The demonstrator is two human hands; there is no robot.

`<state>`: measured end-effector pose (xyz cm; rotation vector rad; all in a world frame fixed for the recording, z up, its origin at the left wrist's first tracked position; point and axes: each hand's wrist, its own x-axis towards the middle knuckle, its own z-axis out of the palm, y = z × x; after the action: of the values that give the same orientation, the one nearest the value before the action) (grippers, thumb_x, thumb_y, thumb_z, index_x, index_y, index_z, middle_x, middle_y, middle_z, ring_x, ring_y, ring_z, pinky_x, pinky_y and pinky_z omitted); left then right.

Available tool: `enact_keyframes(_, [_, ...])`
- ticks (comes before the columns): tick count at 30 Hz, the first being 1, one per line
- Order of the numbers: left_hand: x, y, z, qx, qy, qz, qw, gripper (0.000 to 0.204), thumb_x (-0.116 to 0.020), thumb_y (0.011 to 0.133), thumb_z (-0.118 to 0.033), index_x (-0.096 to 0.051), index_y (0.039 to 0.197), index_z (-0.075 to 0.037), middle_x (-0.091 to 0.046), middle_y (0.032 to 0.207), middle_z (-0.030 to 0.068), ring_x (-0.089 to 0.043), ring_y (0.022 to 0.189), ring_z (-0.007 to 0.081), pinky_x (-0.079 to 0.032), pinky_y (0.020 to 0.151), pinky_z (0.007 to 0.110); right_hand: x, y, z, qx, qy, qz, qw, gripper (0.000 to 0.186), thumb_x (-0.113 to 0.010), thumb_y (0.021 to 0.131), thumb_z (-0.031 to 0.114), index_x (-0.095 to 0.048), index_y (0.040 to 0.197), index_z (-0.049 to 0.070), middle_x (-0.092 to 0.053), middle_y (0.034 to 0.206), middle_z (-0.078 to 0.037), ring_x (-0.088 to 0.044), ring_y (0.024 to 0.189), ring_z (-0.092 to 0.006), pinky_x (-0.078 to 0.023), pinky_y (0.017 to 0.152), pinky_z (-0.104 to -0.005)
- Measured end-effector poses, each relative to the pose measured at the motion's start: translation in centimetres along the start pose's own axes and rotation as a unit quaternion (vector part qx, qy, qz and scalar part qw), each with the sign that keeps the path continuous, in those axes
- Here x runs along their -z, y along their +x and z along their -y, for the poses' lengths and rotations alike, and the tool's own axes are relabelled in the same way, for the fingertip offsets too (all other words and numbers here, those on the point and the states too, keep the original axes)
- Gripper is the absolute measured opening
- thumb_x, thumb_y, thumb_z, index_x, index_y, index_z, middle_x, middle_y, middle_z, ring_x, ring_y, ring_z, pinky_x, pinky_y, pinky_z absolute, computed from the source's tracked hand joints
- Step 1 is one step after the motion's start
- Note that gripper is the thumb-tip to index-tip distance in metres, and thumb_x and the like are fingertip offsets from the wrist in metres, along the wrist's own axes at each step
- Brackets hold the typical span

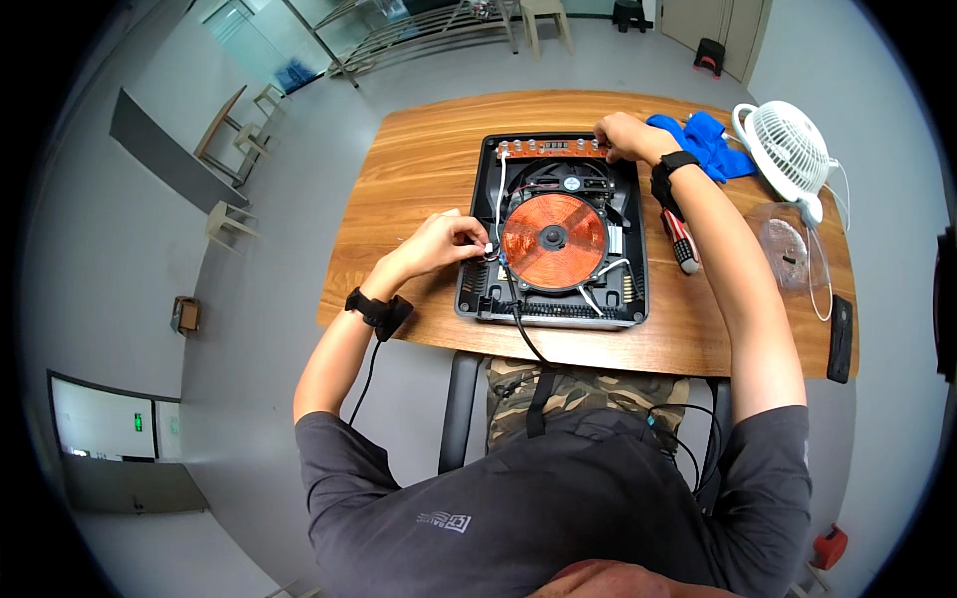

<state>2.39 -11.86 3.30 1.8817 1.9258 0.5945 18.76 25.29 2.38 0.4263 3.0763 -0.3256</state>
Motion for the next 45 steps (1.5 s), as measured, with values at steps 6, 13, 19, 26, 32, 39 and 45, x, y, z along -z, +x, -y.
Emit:
enact_keyframes(6, [0.0, -0.1, -0.6, -0.003, 0.000, -0.023, 1.000, 0.012, -0.073, 0.082, -0.014, -0.072, 0.093, -0.008, -0.071, 0.082, 0.0031, -0.060, 0.079, 0.0195, -0.050, 0.073, 0.034, -0.1, -0.4, -0.5, 0.025, 0.008, -0.013, 1.000, 0.038, -0.085, 0.067, 0.009, -0.069, 0.101, 0.001, -0.071, 0.095, -0.018, -0.066, 0.095, -0.0367, -0.052, 0.082, -0.0429])
enact_keyframes(13, [-0.1, 0.8, 0.8, -0.022, 0.047, -0.014, 0.999, 0.012, -0.071, 0.078, -0.015, -0.072, 0.084, -0.005, -0.069, 0.075, 0.0056, -0.061, 0.081, 0.0252, -0.050, 0.080, 0.038, -0.1, 0.1, -0.9, 0.020, -0.002, 0.003, 1.000, 0.040, -0.088, 0.063, 0.012, -0.070, 0.098, 0.004, -0.071, 0.096, -0.018, -0.066, 0.095, -0.0371, -0.053, 0.082, -0.0439])
enact_keyframes(19, [-1.7, 1.6, 1.2, -0.014, 0.055, -0.032, 0.998, 0.012, -0.071, 0.074, -0.015, -0.072, 0.081, -0.005, -0.067, 0.073, 0.0055, -0.060, 0.082, 0.0256, -0.051, 0.077, 0.038, 0.2, -0.3, -0.6, 0.024, 0.017, 0.001, 1.000, 0.040, -0.085, 0.069, 0.011, -0.068, 0.103, -0.001, -0.071, 0.096, -0.018, -0.068, 0.093, -0.0355, -0.054, 0.082, -0.0413])
enact_keyframes(26, [-2.4, 2.3, 2.5, -0.013, 0.026, -0.014, 0.999, 0.012, -0.075, 0.071, -0.019, -0.074, 0.077, -0.008, -0.069, 0.070, 0.0060, -0.065, 0.074, 0.0238, -0.048, 0.077, 0.038, 1.0, -0.6, 0.3, -0.006, 0.007, 0.022, 1.000, 0.039, -0.084, 0.072, 0.011, -0.068, 0.107, 0.000, -0.070, 0.106, -0.018, -0.067, 0.100, -0.0333, -0.054, 0.085, -0.0399])
enact_keyframes(32, [-2.1, 1.9, 2.0, 0.008, 0.016, -0.015, 1.000, 0.012, -0.078, 0.070, -0.020, -0.075, 0.077, -0.010, -0.069, 0.069, 0.0021, -0.066, 0.072, 0.0191, -0.035, 0.083, 0.040, 0.9, -0.6, 0.5, -0.001, 0.008, 0.020, 1.000, 0.039, -0.084, 0.072, 0.011, -0.069, 0.106, 0.001, -0.071, 0.105, -0.018, -0.067, 0.099, -0.0324, -0.054, 0.086, -0.0392])
enact_keyframes(39, [-2.7, 1.6, 2.2, 0.041, 0.008, -0.029, 0.999, 0.010, -0.081, 0.071, -0.022, -0.075, 0.075, -0.014, -0.070, 0.076, -0.0023, -0.060, 0.087, 0.0187, -0.033, 0.084, 0.041, 0.5, -0.4, -0.1, 0.008, 0.009, 0.008, 1.000, 0.038, -0.084, 0.071, 0.009, -0.069, 0.106, 0.001, -0.071, 0.103, -0.017, -0.068, 0.096, -0.0307, -0.054, 0.084, -0.0383])
enact_keyframes(45, [-3.1, 1.7, 2.4, 0.051, 0.016, -0.040, 0.998, 0.012, -0.081, 0.071, -0.024, -0.074, 0.073, -0.015, -0.070, 0.075, -0.0020, -0.058, 0.088, 0.0194, -0.032, 0.084, 0.040, 0.5, -0.5, -0.1, 0.006, 0.030, 0.005, 1.000, 0.038, -0.085, 0.071, 0.009, -0.069, 0.104, -0.001, -0.072, 0.101, -0.016, -0.068, 0.094, -0.0295, -0.054, 0.082, -0.0372])
